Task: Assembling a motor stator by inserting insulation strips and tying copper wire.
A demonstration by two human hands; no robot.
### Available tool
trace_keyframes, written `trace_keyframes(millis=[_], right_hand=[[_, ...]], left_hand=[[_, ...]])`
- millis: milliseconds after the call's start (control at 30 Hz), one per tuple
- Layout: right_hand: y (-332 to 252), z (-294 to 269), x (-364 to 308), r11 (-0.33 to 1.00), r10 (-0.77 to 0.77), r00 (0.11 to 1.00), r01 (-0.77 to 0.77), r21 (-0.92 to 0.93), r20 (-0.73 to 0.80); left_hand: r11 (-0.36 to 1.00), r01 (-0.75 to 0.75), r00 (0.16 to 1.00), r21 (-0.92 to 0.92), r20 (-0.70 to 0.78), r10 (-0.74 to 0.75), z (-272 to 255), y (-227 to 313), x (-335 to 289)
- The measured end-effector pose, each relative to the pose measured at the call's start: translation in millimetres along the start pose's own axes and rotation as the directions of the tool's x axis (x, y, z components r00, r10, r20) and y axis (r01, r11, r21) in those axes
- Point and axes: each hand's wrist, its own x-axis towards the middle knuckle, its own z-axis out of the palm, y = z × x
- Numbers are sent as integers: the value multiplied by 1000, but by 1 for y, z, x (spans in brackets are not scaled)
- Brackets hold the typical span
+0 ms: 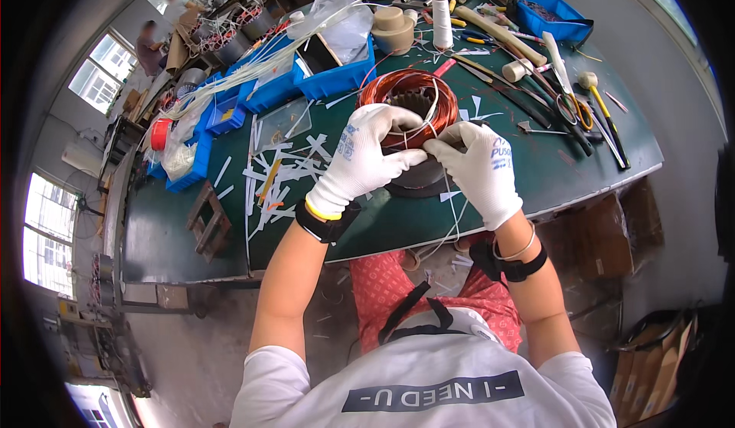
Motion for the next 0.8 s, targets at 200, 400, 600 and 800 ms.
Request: trace_keyframes(millis=[200, 400, 600, 800], right_hand=[[2, -5, -20, 641, 1, 986, -128, 757, 166], [33, -6, -50, 698, 88, 873, -397, 596, 479], [-13, -33, 35, 902, -431, 898, 427, 65, 85], [-51, -50, 121, 795, -83, 460, 565, -219, 884]], left_hand=[[993, 33, 998, 109, 50, -39, 0, -4, 1], [984, -17, 1000, 179, -14, 20, 1, 8, 6], [974, 216, 963, 65, 148, -224, -5, 13, 19], [938, 333, 918, -100, 263, -298, -26, 7, 21]])
